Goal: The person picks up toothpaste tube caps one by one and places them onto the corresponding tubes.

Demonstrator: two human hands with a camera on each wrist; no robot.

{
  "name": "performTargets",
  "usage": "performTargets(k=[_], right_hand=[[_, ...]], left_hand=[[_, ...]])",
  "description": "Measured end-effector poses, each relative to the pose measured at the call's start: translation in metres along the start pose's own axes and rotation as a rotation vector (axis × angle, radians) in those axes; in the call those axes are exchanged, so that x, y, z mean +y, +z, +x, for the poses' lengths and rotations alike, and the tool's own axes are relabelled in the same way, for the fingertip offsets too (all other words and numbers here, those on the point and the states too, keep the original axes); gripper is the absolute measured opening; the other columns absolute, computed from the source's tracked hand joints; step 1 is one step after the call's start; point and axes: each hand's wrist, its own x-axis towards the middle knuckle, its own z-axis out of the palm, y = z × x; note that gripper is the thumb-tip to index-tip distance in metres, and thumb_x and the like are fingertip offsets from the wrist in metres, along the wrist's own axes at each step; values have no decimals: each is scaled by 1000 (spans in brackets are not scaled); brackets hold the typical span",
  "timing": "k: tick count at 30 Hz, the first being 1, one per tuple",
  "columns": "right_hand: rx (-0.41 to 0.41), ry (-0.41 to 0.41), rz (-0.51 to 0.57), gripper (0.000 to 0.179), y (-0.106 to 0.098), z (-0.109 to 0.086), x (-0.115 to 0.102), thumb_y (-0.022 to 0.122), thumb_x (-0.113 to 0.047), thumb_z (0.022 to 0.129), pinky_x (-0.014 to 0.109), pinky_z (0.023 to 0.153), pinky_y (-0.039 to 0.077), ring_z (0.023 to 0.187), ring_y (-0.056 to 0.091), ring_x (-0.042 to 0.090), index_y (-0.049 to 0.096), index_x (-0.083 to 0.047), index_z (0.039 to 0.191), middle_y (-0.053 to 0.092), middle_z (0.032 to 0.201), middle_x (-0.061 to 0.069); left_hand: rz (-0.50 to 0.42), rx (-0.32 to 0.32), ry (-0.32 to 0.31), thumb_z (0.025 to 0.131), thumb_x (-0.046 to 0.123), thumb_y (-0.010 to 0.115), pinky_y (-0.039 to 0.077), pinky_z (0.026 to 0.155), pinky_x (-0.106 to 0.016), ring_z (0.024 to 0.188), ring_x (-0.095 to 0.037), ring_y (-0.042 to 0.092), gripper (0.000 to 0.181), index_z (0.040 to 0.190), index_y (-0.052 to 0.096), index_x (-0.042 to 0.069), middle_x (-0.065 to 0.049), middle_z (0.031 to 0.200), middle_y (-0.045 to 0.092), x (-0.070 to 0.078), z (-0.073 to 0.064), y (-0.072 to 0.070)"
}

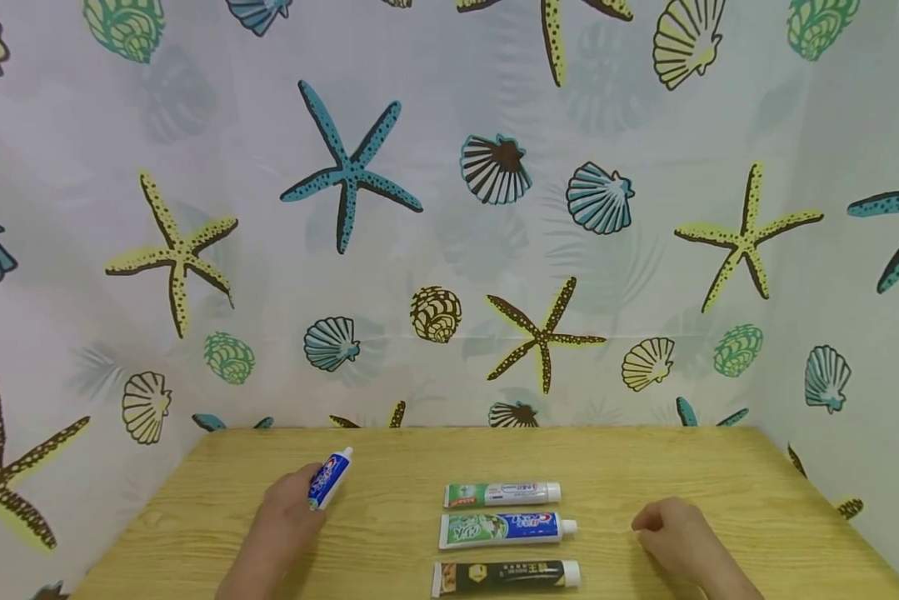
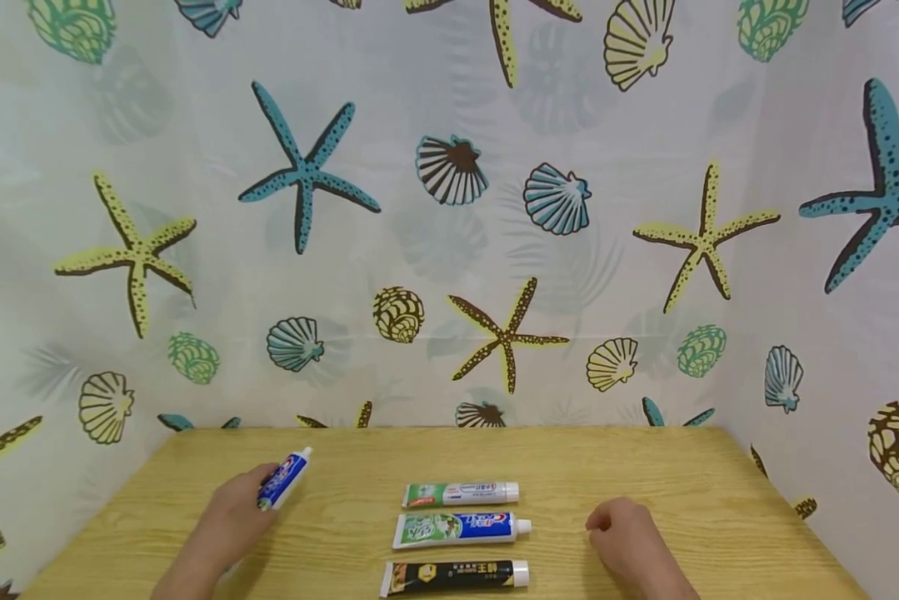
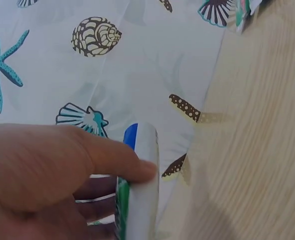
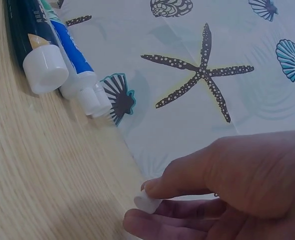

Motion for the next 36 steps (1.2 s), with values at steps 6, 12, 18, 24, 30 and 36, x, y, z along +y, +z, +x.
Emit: performTargets(k=[6,12,18,24,30,36], right_hand=[[18,39,133,8,-2,0,-10,64,-3,91,32,62,54,67,63,16,70,-1,96,67,84,5],[2,42,266,11,-6,0,-18,65,-5,92,36,67,59,75,66,19,68,0,101,68,91,9],[14,15,315,13,-9,-4,-27,64,-6,93,38,71,58,77,67,19,67,0,104,69,94,9],[18,5,366,19,-11,-6,-32,61,-3,93,44,81,59,84,71,22,70,-2,110,71,104,9],[6,0,376,20,-12,-7,-34,60,-3,95,45,84,58,87,72,24,71,-3,111,73,105,9],[29,22,400,20,-13,-7,-37,59,0,94,43,84,59,89,72,24,71,-3,109,72,108,10]], left_hand=[[-21,24,88,91,9,67,51,92,-53,116,-37,60,56,142,49,-2,-27,135,57,16,-3,1],[-54,60,190,90,10,69,53,91,-52,114,-31,62,50,139,57,5,-19,132,63,30,-8,0],[-100,74,303,90,9,71,55,90,-48,113,-29,63,47,136,61,12,-15,132,65,43,-16,2],[-99,98,397,92,12,70,55,92,-46,116,-26,63,44,135,63,19,-9,132,65,55,-21,6],[-109,216,575,89,12,74,58,87,-40,115,-28,66,40,128,68,18,-7,129,68,58,-23,9],[-116,250,636,83,12,80,60,82,-33,110,-24,69,35,118,75,17,-3,123,71,64,-25,12]])
